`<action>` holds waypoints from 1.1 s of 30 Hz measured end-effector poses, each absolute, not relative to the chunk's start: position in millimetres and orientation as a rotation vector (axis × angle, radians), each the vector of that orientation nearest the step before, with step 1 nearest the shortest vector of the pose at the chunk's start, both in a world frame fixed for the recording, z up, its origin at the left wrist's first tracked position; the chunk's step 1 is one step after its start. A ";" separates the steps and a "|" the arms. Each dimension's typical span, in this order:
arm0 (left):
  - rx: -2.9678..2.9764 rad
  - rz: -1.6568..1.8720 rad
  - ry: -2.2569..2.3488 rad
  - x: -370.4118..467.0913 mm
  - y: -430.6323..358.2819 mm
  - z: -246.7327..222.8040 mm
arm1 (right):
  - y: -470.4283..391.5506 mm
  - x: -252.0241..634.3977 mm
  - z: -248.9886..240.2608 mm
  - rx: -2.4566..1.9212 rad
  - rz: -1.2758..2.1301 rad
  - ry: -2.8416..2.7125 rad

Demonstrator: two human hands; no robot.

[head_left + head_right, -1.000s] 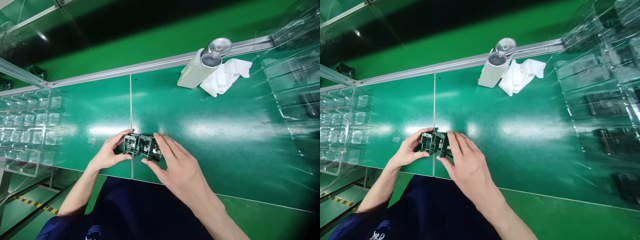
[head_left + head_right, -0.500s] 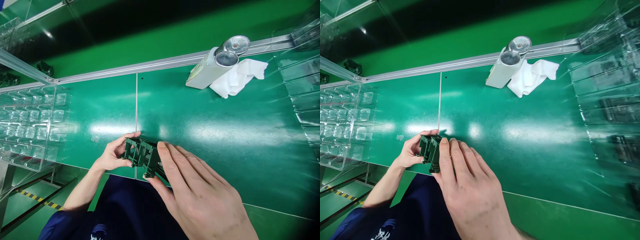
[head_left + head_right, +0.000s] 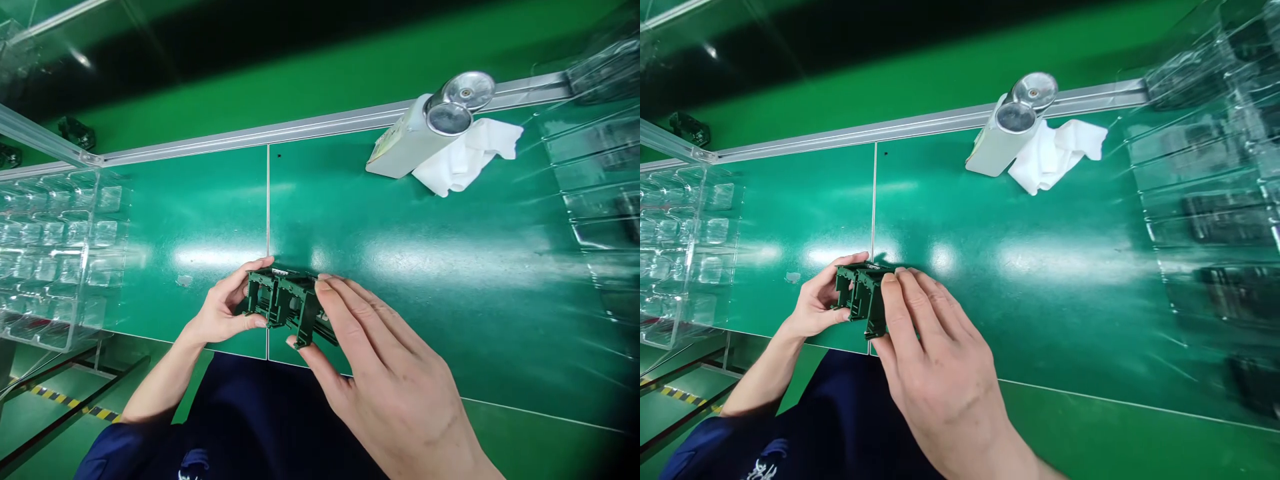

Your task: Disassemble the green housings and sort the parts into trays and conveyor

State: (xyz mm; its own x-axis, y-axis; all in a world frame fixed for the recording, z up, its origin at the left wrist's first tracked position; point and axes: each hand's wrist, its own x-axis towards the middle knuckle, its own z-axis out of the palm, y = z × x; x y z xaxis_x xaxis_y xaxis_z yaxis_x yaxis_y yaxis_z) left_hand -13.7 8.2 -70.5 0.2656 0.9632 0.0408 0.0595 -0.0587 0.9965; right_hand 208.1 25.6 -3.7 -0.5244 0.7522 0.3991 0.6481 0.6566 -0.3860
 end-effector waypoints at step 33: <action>1.870 1.190 1.230 -5.1 -1.5 -31.8 | 34.8 220.0 -47.7 -0.900 0.851 -1.907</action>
State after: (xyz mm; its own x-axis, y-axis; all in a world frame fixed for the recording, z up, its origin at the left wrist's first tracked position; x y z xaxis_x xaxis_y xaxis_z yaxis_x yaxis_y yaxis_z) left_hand -5.1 -1.5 -31.8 0.1696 0.9197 0.3541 0.3847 -0.3926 0.8354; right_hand 220.0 34.8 -47.7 -0.3883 0.8320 0.3961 0.2610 0.5116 -0.8186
